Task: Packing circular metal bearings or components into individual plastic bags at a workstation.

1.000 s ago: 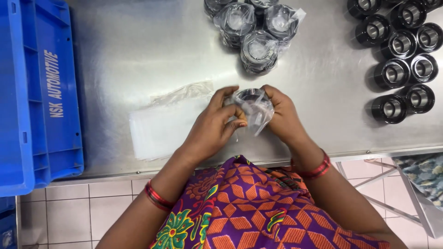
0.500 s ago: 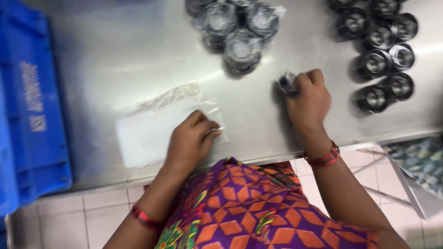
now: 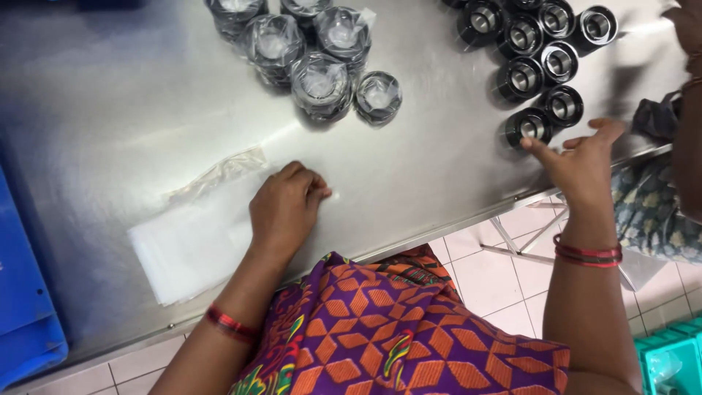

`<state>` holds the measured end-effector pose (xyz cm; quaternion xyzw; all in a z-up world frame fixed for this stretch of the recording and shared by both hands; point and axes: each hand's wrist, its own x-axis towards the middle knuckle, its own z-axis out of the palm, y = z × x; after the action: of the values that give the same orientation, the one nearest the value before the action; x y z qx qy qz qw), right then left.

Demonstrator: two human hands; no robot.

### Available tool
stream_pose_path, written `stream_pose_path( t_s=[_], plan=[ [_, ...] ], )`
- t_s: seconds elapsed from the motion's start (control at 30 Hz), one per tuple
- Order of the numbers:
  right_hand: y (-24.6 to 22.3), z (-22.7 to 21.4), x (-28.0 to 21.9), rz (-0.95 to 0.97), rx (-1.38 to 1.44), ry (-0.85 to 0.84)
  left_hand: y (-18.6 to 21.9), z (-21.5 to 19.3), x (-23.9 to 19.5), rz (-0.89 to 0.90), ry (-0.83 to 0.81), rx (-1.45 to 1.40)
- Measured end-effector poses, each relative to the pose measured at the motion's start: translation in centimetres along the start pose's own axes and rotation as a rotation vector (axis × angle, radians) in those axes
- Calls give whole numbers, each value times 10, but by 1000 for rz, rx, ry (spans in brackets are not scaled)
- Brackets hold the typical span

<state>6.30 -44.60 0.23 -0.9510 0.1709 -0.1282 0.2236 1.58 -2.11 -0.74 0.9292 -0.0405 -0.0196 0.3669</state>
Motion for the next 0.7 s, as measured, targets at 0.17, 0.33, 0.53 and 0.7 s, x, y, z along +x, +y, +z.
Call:
stream_pose_path(
  t_s=[0.17,0.33,0.53,0.7],
  plan=[
    [9,36,-19,-64,314,-112,-6,14,-1,-39,111,29],
    [-50,59,-40,-379,22,-6,-12,16,-12,84,64,-166],
    [-122,50,-62,-291,452,-612,-12,10,-11,-164,-44,-353],
    [-150,67,-52,-167,835,-1223,-25,19,-8,-42,-16,-563]
  ],
)
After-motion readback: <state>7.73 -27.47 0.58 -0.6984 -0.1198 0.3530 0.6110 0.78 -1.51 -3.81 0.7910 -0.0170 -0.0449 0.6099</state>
